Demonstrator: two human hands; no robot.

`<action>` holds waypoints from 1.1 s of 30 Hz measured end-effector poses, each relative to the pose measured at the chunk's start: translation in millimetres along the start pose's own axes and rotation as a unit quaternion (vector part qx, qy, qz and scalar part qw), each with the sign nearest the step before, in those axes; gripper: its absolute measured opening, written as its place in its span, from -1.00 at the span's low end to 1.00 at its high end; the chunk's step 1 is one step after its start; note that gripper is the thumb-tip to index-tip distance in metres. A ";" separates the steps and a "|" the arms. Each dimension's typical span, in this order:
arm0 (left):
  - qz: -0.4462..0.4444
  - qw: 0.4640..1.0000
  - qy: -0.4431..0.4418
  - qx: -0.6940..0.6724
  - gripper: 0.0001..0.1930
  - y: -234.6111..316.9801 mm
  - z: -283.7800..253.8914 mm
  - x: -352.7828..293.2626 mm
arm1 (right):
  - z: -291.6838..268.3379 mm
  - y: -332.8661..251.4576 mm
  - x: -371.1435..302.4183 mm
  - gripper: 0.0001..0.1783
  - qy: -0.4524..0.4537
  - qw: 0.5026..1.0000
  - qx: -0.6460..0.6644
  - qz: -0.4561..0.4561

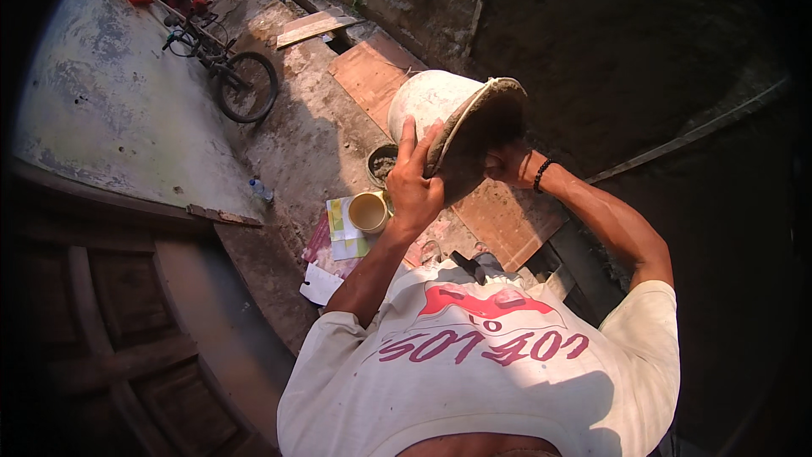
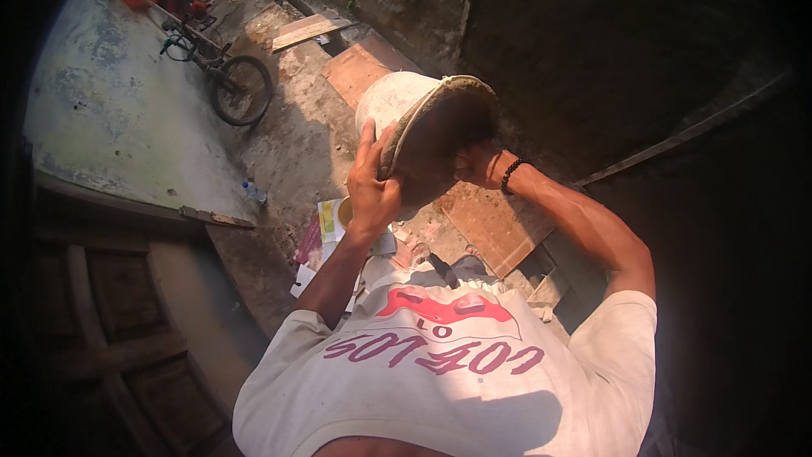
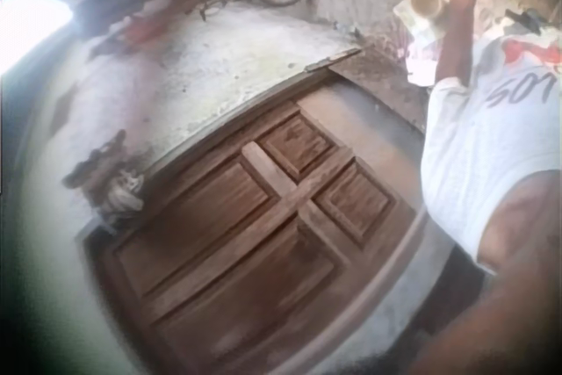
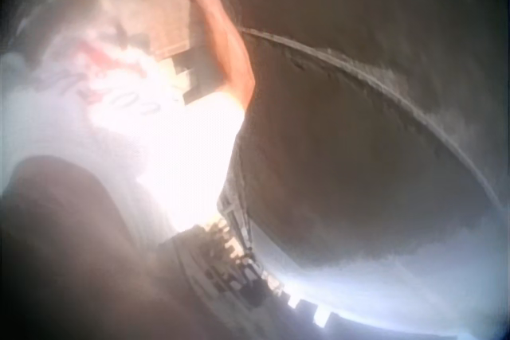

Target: The person scoops wet cement from a bucket using a trowel and applies it to a vertical wall surface. They repeatedly transfer cement from the bucket to the wall, smoothing the surface as they work.

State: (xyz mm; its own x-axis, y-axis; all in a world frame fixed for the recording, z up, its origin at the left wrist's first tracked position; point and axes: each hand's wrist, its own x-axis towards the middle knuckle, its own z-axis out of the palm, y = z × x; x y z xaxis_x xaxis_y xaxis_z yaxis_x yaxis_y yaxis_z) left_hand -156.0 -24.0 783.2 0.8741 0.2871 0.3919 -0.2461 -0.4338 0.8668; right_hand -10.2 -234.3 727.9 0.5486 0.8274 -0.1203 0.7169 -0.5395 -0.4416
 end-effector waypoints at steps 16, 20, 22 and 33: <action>-0.274 0.922 0.143 -0.234 -0.33 -39.8 -3.5 1.3 | -9.7 -36.2 -5.7 -0.57 0.061 0.982 0.170 0.061; -0.206 0.916 0.198 -0.282 -0.32 -74.6 -6.0 -4.6 | -32.9 -38.6 -1.1 -0.58 0.046 0.983 0.169 0.061; -0.207 0.916 0.214 -0.270 -0.34 -89.7 0.7 -6.2 | -33.7 -19.1 -1.7 -0.57 0.074 0.986 0.141 0.048; -0.231 0.916 0.256 -0.203 -0.32 -128.0 17.1 -21.8 | -210.3 -40.1 -11.5 -0.47 0.098 0.989 0.090 0.059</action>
State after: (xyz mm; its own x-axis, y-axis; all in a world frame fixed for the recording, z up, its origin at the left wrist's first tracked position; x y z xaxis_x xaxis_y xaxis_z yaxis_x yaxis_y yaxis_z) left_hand -136.3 10.6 658.4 0.6389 0.7681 -0.0435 -0.1257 0.1600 0.9791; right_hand 45.3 -255.0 934.0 0.7091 0.7050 -0.0138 0.5645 -0.5792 -0.5882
